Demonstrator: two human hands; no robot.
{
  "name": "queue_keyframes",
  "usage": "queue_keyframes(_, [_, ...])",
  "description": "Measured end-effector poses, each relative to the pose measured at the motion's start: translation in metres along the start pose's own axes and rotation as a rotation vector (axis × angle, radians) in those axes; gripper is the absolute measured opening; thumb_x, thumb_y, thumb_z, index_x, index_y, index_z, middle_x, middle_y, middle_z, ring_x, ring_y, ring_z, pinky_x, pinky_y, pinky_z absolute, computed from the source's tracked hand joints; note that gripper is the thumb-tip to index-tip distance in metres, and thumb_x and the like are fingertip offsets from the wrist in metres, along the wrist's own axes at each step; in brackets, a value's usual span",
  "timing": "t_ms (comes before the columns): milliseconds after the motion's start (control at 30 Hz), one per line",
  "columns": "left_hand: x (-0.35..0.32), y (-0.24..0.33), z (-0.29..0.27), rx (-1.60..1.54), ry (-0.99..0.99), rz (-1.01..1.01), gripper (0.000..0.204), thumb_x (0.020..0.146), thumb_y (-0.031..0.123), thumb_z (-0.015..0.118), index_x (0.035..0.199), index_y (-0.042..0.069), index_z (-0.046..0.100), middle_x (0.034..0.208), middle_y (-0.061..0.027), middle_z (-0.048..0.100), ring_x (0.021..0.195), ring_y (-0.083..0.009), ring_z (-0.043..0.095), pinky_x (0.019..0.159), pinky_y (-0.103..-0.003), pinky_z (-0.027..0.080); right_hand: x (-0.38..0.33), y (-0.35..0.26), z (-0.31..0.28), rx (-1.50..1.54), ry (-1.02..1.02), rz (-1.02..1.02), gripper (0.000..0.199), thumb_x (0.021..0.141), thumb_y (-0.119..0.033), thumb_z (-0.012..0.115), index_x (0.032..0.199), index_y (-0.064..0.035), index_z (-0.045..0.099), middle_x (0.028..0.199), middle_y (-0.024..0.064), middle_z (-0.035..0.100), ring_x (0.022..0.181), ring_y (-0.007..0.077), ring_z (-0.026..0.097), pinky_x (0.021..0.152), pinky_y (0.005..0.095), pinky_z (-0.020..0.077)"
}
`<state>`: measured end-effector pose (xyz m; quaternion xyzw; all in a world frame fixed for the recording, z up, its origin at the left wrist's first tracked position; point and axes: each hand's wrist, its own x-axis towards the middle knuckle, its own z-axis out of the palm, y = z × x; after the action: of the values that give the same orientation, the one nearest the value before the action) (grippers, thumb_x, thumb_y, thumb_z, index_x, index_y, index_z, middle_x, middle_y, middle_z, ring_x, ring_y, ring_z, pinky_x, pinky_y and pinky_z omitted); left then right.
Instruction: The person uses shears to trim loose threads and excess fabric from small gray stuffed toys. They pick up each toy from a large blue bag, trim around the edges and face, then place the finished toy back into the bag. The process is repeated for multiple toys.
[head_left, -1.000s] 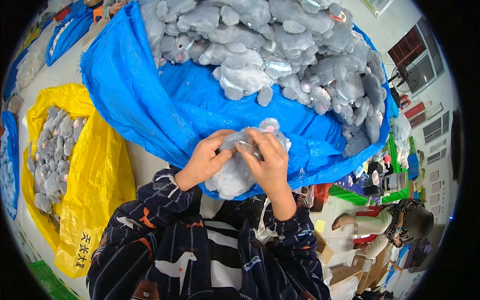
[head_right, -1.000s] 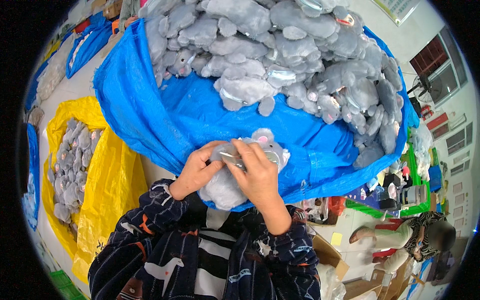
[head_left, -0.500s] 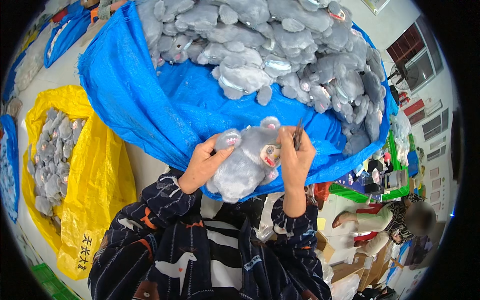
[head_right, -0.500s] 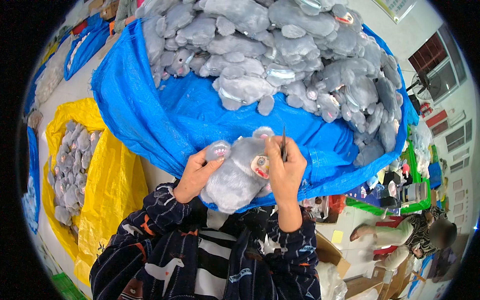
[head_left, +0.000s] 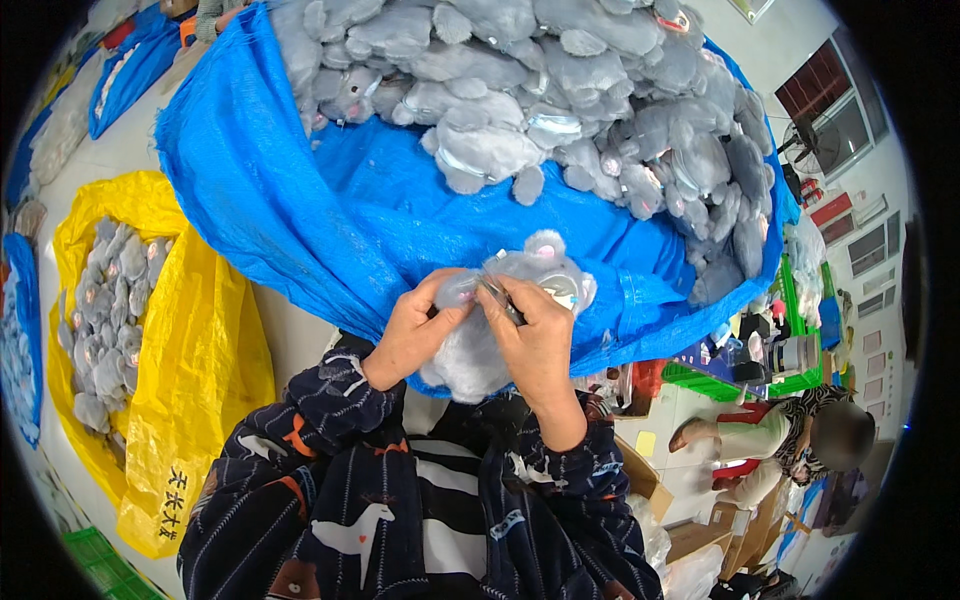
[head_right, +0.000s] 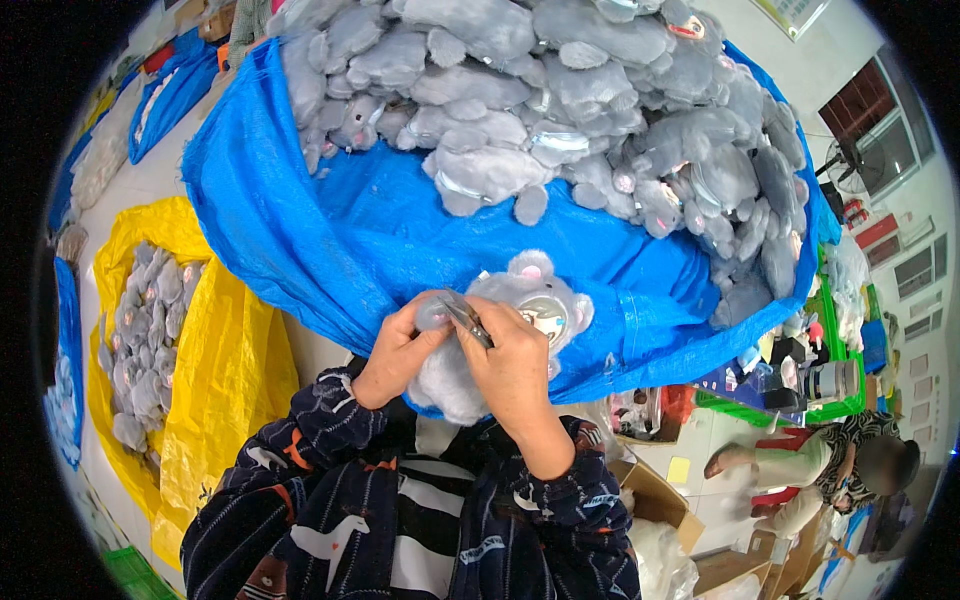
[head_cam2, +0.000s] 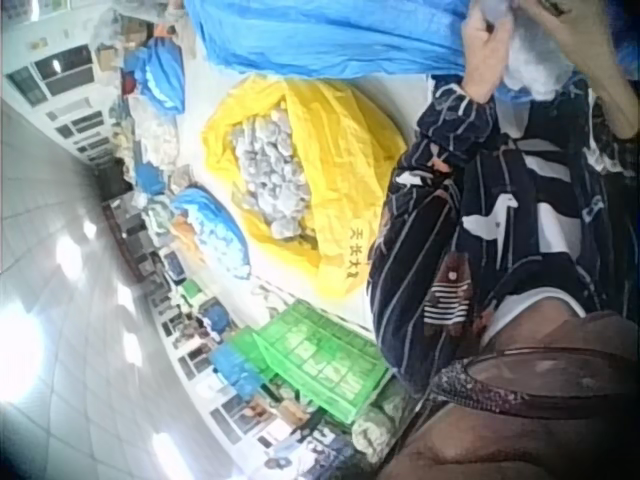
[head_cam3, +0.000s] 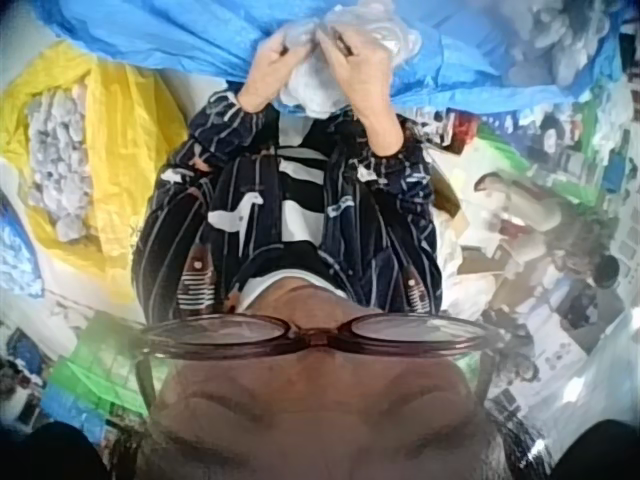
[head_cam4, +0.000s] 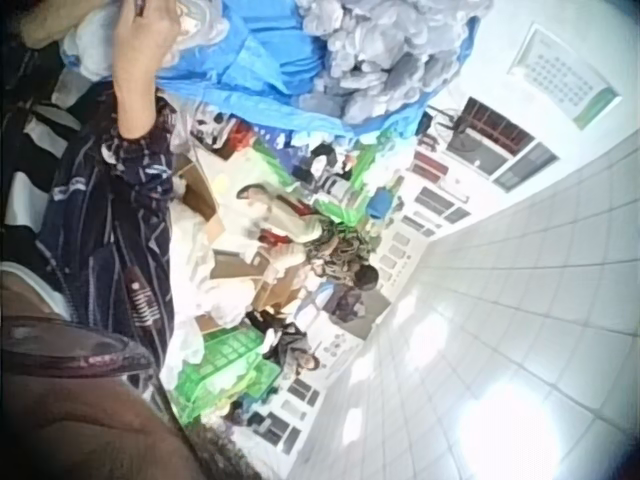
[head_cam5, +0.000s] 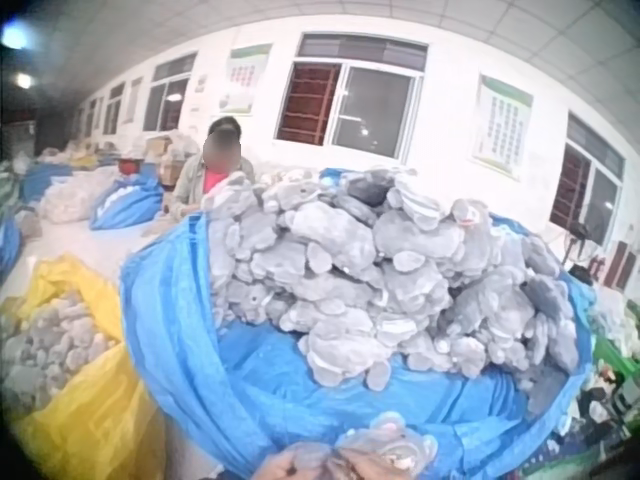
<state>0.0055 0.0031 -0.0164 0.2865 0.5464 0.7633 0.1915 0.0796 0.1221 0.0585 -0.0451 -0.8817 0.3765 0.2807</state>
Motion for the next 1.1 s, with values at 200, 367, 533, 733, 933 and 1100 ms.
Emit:
queue_keyframes(200, [-0.004,-0.001,0.004,-0.107,-0.016,-0.040,0.026,0.090,0.012,0.054,0.113,0.002,0.056,0.106,-0.0033,0.060,0.097,-0.0103,0.054,0.083,-0.025,0.043,-0.003,0.003,0.001,-0.118,-0.046,-0.031,0.023,0.070,-0.004,0.066,0.093,-0.0004,0.061,0.082,0.0158,0.062,0.071,0.0332,0.061,0.062,0.0369,0.0488])
queue_keyframes(367, [-0.004,0.002,0.008,-0.452,0.035,-0.282,0.028,0.090,0.014,0.055,0.116,0.002,0.056,0.104,-0.0021,0.060,0.092,-0.0084,0.055,0.078,-0.025,0.045,-0.011,0.014,0.002,0.024,0.037,0.042,0.017,0.076,-0.008,0.067,0.090,0.0004,0.063,0.075,0.0089,0.064,0.063,0.0200,0.061,0.057,0.0298,0.0476])
queue_keyframes(533, [-0.005,0.003,0.008,-0.360,0.043,-0.249,0.028,0.091,0.014,0.054,0.116,0.001,0.055,0.103,-0.0023,0.060,0.091,-0.0079,0.054,0.078,-0.024,0.046,-0.010,0.004,-0.016,0.466,0.001,0.463,0.020,0.081,-0.017,0.067,0.086,0.0025,0.065,0.067,0.0012,0.062,0.063,0.0046,0.054,0.056,0.0199,0.0423])
queue_keyframes(733, [-0.005,0.005,0.011,-0.314,0.035,-0.200,0.029,0.090,0.012,0.054,0.117,0.001,0.053,0.106,-0.0031,0.059,0.093,-0.0083,0.053,0.079,-0.024,0.045,-0.011,0.012,0.007,0.079,0.122,0.065,0.019,0.074,-0.009,0.070,0.089,0.0011,0.064,0.080,0.0146,0.064,0.068,0.0254,0.064,0.059,0.0304,0.0485])
queue_keyframes(933, [-0.007,-0.002,0.005,0.238,0.002,0.164,0.026,0.086,0.006,0.055,0.111,-0.002,0.055,0.104,-0.0070,0.059,0.094,-0.0122,0.054,0.081,-0.025,0.044,-0.005,0.005,0.011,-0.090,0.045,-0.052,0.022,0.068,-0.006,0.068,0.089,-0.0008,0.061,0.077,0.0139,0.062,0.070,0.0306,0.063,0.058,0.0358,0.0489])
queue_keyframes(1100, [-0.004,0.001,0.006,0.057,0.093,0.053,0.025,0.086,0.008,0.057,0.108,-0.003,0.057,0.105,-0.0074,0.059,0.094,-0.0122,0.054,0.081,-0.026,0.043,-0.023,-0.006,-0.013,0.419,-0.475,0.097,0.019,0.075,-0.009,0.067,0.090,-0.0003,0.062,0.077,0.0126,0.062,0.065,0.0234,0.061,0.060,0.0301,0.0472])
